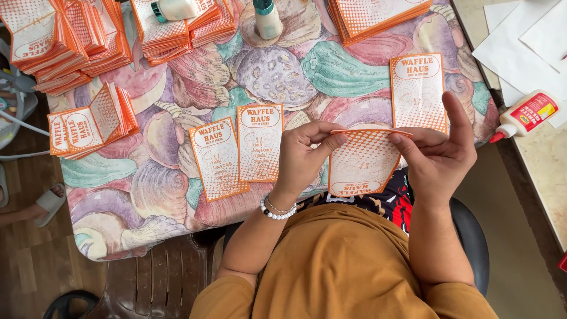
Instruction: Applying glue to paper templates and folding them to assemble paper bags at a workstation.
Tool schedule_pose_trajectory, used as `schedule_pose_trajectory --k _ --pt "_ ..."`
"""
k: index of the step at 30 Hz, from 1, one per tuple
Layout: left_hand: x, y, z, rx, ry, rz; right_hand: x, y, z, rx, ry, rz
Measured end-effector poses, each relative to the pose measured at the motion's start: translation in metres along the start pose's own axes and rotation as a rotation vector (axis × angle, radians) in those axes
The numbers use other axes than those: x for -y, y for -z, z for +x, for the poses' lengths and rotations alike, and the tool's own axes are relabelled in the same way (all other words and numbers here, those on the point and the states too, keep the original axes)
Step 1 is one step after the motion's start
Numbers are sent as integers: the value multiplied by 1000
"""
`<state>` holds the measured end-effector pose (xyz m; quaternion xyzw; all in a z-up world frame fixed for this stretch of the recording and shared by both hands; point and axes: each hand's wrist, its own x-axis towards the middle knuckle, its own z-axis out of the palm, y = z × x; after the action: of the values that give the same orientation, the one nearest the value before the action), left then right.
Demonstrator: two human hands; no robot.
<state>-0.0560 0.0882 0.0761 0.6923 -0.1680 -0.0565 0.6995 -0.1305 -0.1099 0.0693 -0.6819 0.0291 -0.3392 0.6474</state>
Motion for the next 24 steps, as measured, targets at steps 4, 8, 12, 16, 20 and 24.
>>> schedule_pose_trajectory --k 4,8,12,16,20,24 --pt "0 1 0 1 -23 -2 2 0 0 1 -19 -24" --pt "-1 1 -1 -11 -60 -3 1 3 -1 -4 -52 -48" --pt "-6 -1 -4 -21 -161 44 -3 9 -2 3 -100 -29" --pt "-12 -4 -7 -48 -277 159 16 7 4 103 -51 -111" --pt "-17 -7 -5 -5 -377 264 51 -10 22 300 427 -603" --pt "-17 -13 -4 -43 -429 217 40 -24 26 411 526 -611"
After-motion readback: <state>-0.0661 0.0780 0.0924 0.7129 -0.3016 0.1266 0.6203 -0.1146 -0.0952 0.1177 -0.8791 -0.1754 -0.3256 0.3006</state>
